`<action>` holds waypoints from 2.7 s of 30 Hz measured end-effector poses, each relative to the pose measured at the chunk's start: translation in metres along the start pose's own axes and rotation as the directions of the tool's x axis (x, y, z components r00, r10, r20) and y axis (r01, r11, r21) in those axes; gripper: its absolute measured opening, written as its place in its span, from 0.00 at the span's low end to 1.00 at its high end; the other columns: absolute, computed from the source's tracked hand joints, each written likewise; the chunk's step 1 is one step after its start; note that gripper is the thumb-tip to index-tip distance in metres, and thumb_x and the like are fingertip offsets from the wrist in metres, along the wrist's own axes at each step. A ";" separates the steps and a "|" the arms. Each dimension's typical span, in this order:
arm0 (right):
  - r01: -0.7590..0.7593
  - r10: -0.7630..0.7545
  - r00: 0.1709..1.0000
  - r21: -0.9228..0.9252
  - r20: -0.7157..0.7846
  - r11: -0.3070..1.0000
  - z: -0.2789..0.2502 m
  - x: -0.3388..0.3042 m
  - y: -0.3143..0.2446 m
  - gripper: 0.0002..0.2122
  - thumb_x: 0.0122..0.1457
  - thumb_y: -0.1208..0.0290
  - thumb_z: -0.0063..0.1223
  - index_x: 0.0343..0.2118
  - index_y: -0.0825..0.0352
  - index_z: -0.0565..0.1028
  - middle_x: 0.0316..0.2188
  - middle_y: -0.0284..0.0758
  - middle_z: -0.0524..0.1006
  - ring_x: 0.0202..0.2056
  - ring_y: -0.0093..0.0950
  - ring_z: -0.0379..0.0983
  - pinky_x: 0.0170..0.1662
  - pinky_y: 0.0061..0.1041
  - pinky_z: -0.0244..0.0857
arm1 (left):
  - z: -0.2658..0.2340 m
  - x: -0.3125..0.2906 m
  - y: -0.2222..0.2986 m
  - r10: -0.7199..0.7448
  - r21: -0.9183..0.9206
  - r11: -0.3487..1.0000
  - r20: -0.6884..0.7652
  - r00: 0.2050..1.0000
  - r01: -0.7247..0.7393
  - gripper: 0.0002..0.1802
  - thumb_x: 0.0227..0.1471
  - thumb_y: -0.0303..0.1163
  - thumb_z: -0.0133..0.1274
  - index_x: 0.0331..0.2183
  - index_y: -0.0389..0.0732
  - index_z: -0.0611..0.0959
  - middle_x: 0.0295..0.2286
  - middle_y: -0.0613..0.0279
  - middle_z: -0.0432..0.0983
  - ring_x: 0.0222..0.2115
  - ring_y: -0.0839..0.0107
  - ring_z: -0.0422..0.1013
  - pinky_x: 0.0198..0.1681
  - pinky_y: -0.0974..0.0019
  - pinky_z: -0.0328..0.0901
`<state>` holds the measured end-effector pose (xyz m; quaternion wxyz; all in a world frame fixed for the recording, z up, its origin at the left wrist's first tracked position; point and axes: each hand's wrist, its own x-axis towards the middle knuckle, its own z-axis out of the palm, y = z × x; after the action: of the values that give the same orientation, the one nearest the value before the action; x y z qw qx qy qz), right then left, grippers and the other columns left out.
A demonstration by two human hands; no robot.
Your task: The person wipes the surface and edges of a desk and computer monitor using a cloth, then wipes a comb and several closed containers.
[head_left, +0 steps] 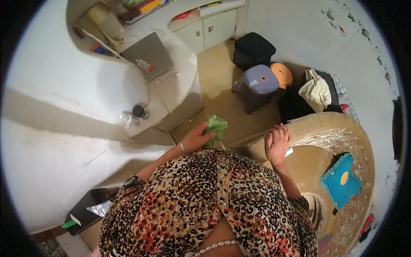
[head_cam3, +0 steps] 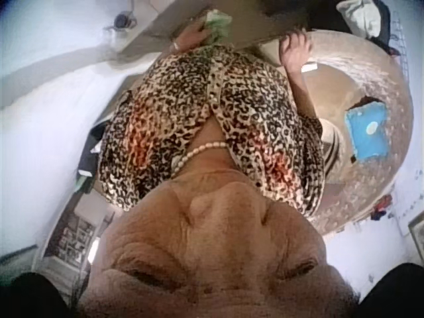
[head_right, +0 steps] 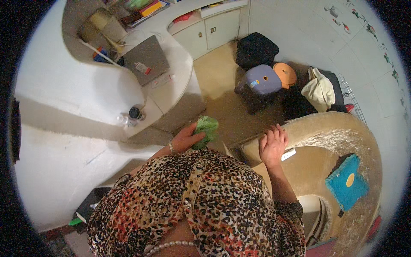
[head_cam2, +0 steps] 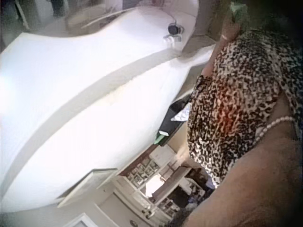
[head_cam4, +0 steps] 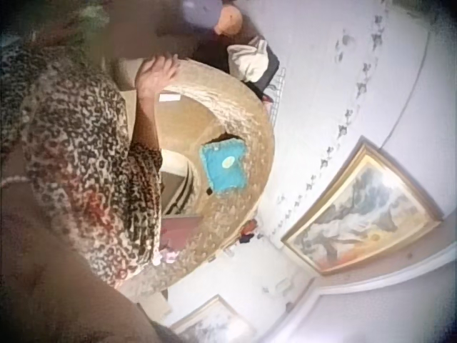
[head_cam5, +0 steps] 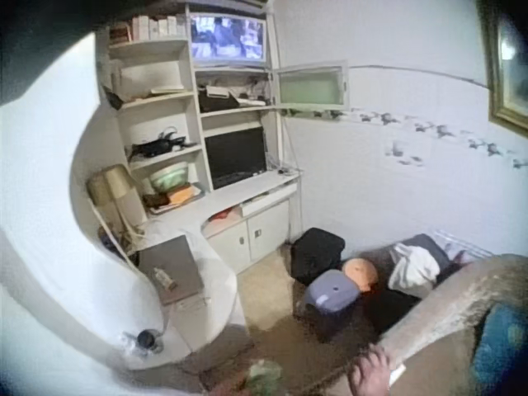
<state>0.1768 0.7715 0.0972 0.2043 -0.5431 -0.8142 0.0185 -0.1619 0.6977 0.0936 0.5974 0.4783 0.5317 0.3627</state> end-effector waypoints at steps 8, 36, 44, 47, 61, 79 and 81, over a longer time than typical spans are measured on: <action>-0.030 0.031 0.999 0.029 -0.038 0.999 -0.011 0.007 -0.001 0.11 0.54 0.70 0.50 0.38 0.66 0.78 0.48 0.42 0.75 0.58 0.43 0.64 0.62 0.48 0.50 | -0.007 0.063 0.040 -0.024 0.185 0.983 0.120 0.992 0.001 0.22 0.61 0.39 0.52 0.52 0.37 0.73 0.40 0.59 0.75 0.39 0.72 0.70 0.45 0.64 0.66; -0.407 0.423 0.904 -0.180 0.056 0.895 -0.040 -0.081 -0.180 0.16 0.41 0.69 0.62 0.38 0.54 0.80 0.47 0.29 0.76 0.58 0.31 0.65 0.63 0.45 0.50 | -0.091 0.115 -0.010 -0.398 0.337 0.903 0.417 0.817 0.267 0.23 0.57 0.39 0.52 0.50 0.37 0.73 0.39 0.59 0.76 0.39 0.68 0.71 0.44 0.62 0.66; -0.335 0.364 0.926 -0.224 0.101 0.915 -0.078 -0.114 -0.185 0.15 0.43 0.71 0.59 0.38 0.59 0.79 0.47 0.28 0.77 0.57 0.30 0.65 0.63 0.45 0.51 | -0.109 0.109 -0.031 -0.300 0.276 0.942 0.442 0.845 0.190 0.22 0.57 0.36 0.55 0.51 0.39 0.75 0.42 0.63 0.76 0.42 0.71 0.70 0.47 0.63 0.67; -0.274 0.298 0.949 -0.202 0.098 0.940 -0.067 -0.121 -0.180 0.16 0.44 0.72 0.59 0.40 0.59 0.80 0.49 0.28 0.77 0.57 0.32 0.66 0.62 0.44 0.51 | -0.117 0.119 -0.002 -0.388 0.402 0.882 0.321 0.864 0.246 0.21 0.57 0.35 0.54 0.50 0.39 0.76 0.42 0.62 0.76 0.43 0.70 0.70 0.49 0.63 0.66; -0.727 0.775 0.622 -0.447 -0.107 0.521 -0.108 -0.028 -0.122 0.33 0.53 0.69 0.54 0.64 0.67 0.60 0.67 0.46 0.56 0.68 0.43 0.46 0.67 0.46 0.40 | -0.131 0.092 0.013 -0.353 0.503 0.857 0.409 0.841 0.115 0.25 0.55 0.41 0.55 0.51 0.39 0.76 0.44 0.53 0.78 0.45 0.61 0.73 0.51 0.57 0.66; -0.516 0.716 0.677 -0.584 0.170 0.627 -0.111 -0.001 -0.081 0.17 0.56 0.62 0.55 0.49 0.54 0.74 0.56 0.44 0.68 0.58 0.42 0.63 0.56 0.46 0.60 | -0.233 0.076 0.097 -0.121 0.072 0.989 -0.079 0.989 0.127 0.26 0.57 0.37 0.55 0.54 0.36 0.73 0.44 0.59 0.77 0.42 0.69 0.72 0.47 0.61 0.68; -0.473 0.676 0.671 -0.527 0.305 0.707 -0.096 0.040 -0.066 0.16 0.56 0.62 0.54 0.48 0.54 0.74 0.54 0.44 0.69 0.57 0.43 0.64 0.55 0.46 0.61 | -0.237 0.063 0.109 0.042 0.134 0.991 -0.153 0.987 -0.022 0.26 0.58 0.39 0.55 0.54 0.37 0.72 0.44 0.59 0.77 0.42 0.69 0.72 0.48 0.61 0.68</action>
<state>0.1398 0.7616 0.2147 -0.1365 -0.7838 -0.6039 0.0478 -0.3754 0.8315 0.1848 0.5152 0.4956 0.5918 0.3724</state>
